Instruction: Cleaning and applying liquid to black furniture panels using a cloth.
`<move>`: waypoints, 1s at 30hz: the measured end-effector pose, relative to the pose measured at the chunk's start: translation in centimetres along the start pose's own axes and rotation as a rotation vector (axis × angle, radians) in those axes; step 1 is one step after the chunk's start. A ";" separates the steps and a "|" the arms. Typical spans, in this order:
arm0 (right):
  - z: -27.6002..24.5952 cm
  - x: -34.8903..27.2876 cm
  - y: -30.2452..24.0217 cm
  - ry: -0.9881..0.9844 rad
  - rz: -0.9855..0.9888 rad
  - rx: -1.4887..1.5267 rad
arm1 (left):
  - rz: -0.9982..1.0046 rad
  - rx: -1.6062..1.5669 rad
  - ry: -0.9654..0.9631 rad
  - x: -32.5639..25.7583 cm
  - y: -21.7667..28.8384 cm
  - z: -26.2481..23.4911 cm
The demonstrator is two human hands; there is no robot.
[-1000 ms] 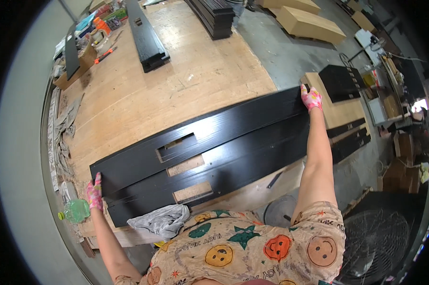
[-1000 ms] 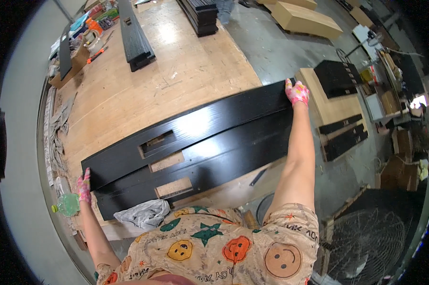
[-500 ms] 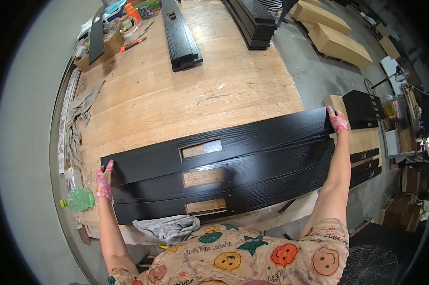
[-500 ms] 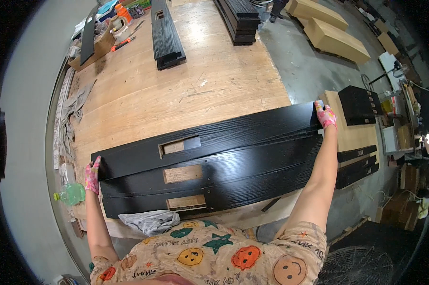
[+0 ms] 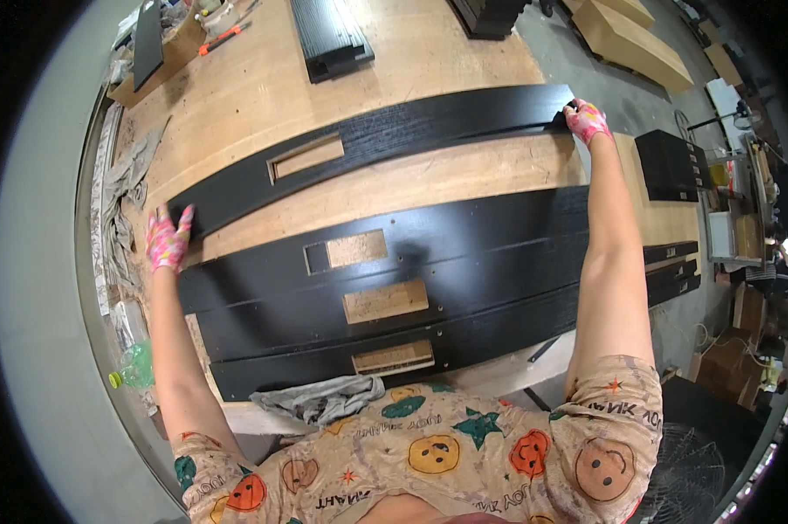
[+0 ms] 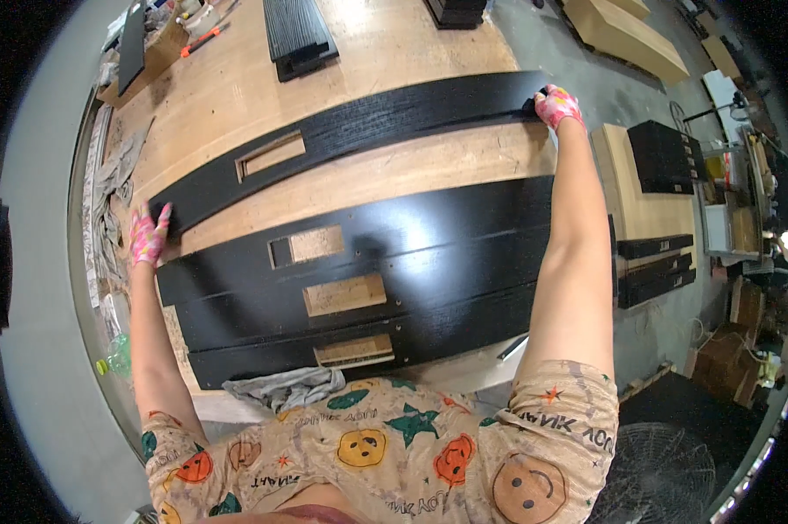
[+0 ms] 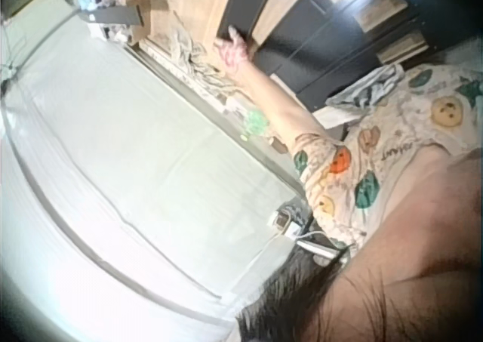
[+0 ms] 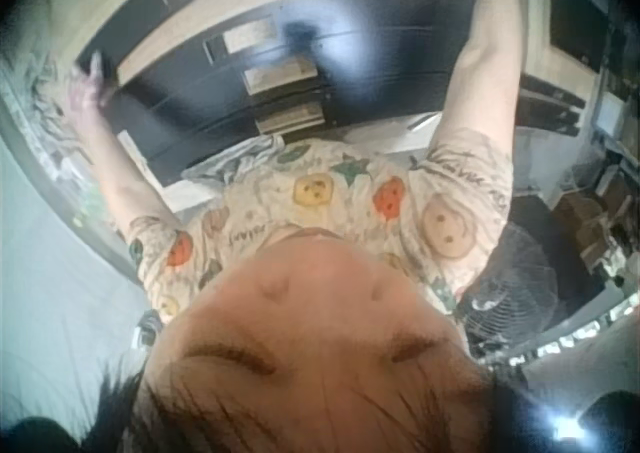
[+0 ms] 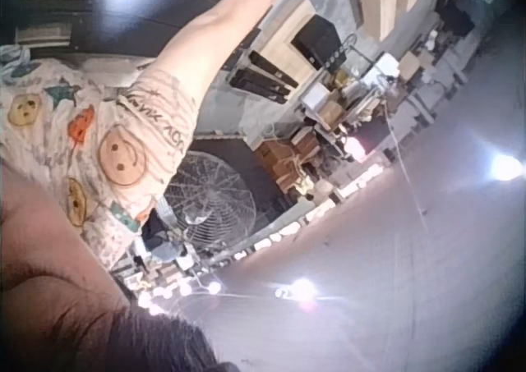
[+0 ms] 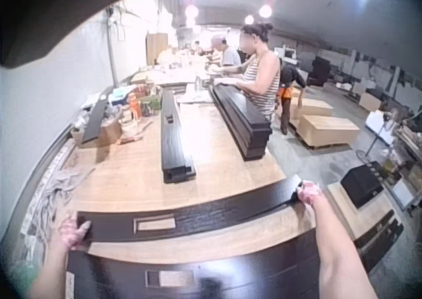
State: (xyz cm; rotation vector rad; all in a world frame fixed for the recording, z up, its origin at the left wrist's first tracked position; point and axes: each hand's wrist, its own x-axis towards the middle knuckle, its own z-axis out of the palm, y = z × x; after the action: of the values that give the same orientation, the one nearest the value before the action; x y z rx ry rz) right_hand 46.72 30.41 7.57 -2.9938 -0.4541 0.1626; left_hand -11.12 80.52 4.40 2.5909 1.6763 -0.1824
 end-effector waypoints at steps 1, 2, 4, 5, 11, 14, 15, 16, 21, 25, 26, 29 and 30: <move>-0.5 -1.1 -1.3 0.015 -0.012 -0.059 | 0.107 0.172 0.077 -1.8 1.9 -1.4; -0.2 -2.3 -2.3 0.093 -0.046 -0.048 | 0.249 0.168 0.102 -3.6 2.8 -1.6; 0.3 -7.4 -4.0 0.247 -0.298 0.228 | 0.391 0.160 0.182 -6.5 3.1 -1.3; 0.7 -11.2 -4.4 0.259 -0.398 0.311 | 0.400 0.156 0.239 -7.5 3.2 -1.2; 2.2 -35.9 -6.7 0.019 -0.922 0.574 | 0.689 -0.505 0.138 -20.4 8.4 -2.4; 3.3 -40.6 -4.7 0.084 -0.765 0.589 | 0.947 -0.569 -0.049 -31.6 6.9 -3.1; 3.4 -41.7 -4.1 0.100 -0.738 0.579 | 0.970 -0.530 -0.068 -34.8 5.9 -2.6; 3.9 -42.6 -3.4 0.085 -0.742 0.572 | 0.884 -0.456 -0.077 -37.9 5.2 -2.4; 3.9 -47.0 -5.1 -0.176 -0.909 0.607 | 0.682 -0.348 -0.092 -42.1 3.3 0.6; 4.7 -50.6 -8.7 -0.217 -1.053 0.816 | 0.817 -0.834 -0.055 -40.6 6.1 -0.5; 4.1 -50.8 -9.2 -0.215 -1.064 0.822 | 0.785 -0.897 -0.116 -40.9 7.3 -0.8; 4.2 -50.6 -8.3 -0.372 -0.798 1.025 | 0.798 -0.843 -0.278 -41.2 10.8 -0.5; 5.4 -50.2 -6.8 -0.388 -0.809 0.899 | 0.775 -0.842 -0.505 -41.4 11.7 -1.3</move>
State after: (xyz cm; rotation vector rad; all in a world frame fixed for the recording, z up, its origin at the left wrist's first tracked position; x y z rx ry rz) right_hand -3.59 22.28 7.54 -1.7409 -1.1864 0.6526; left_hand -17.15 38.39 10.62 2.0606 0.3696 -0.0553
